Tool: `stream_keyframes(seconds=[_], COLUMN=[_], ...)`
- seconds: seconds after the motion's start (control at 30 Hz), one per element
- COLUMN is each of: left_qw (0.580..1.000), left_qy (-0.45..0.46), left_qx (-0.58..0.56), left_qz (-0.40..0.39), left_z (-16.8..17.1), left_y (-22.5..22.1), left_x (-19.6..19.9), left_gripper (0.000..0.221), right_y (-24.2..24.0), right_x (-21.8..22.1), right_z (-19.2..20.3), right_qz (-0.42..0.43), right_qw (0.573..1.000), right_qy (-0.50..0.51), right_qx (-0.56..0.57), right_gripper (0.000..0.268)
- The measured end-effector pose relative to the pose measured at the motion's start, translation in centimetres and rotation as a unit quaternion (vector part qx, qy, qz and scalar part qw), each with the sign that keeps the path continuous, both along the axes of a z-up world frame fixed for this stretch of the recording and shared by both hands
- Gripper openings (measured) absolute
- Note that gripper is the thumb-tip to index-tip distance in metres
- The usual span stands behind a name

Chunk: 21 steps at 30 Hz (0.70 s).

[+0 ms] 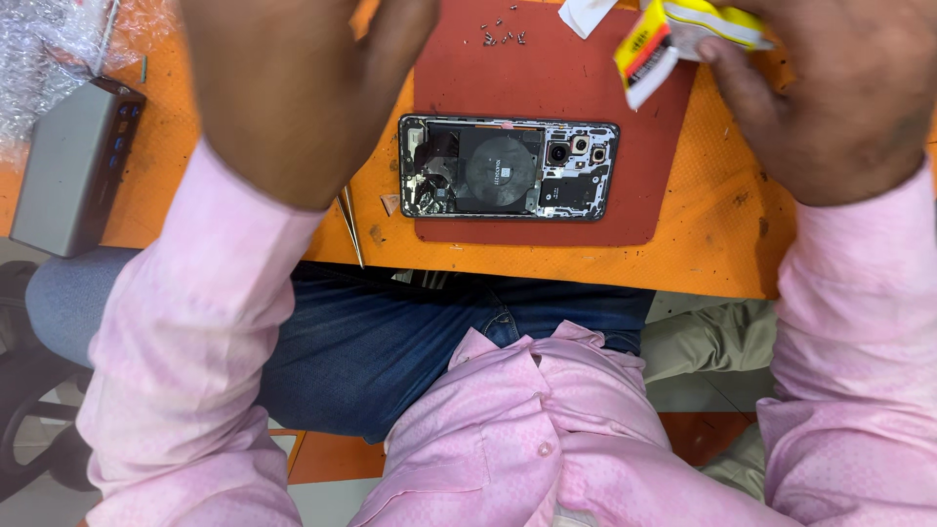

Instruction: The person removes the screen and internal components from a mobile phone, handles the battery and circuit board, and then reassembles parts into the phone frame using a screwdriver and tweezers.

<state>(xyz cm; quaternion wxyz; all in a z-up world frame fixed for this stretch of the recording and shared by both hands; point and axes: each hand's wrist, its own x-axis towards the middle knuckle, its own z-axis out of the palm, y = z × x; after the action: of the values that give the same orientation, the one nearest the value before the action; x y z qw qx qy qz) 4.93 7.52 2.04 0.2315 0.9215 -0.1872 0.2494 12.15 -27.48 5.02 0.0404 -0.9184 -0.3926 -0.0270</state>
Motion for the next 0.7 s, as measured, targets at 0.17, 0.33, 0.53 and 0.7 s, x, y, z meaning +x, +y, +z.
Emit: stream_keyframes(seconds=[0.17, 0.33, 0.53, 0.7], left_qw=[0.998, 0.992, 0.984, 0.954], left_qy=[0.055, 0.096, 0.072, 0.115], left_qx=[-0.030, -0.084, -0.162, -0.275], left_qz=[0.001, 0.011, 0.028, 0.039], left_z=[3.6, 2.2, -2.1, -3.6], left_y=[0.5, -0.3, -2.2, -2.5], left_x=[-2.5, -2.8, -1.7, -1.6], left_gripper=[0.016, 0.016, 0.038, 0.043], right_y=[-0.3, 0.5, 0.7, 1.6], right_x=[-1.3, -1.3, -1.5, 0.6], right_z=[2.5, 2.8, 2.4, -1.1], right_qz=[0.017, 0.037, 0.065, 0.094], right_qw=[0.999, 0.998, 0.993, 0.985], right_qy=[0.006, -0.005, -0.031, -0.068], right_qx=[0.032, 0.056, 0.092, 0.128], right_gripper=[0.028, 0.027, 0.026, 0.025])
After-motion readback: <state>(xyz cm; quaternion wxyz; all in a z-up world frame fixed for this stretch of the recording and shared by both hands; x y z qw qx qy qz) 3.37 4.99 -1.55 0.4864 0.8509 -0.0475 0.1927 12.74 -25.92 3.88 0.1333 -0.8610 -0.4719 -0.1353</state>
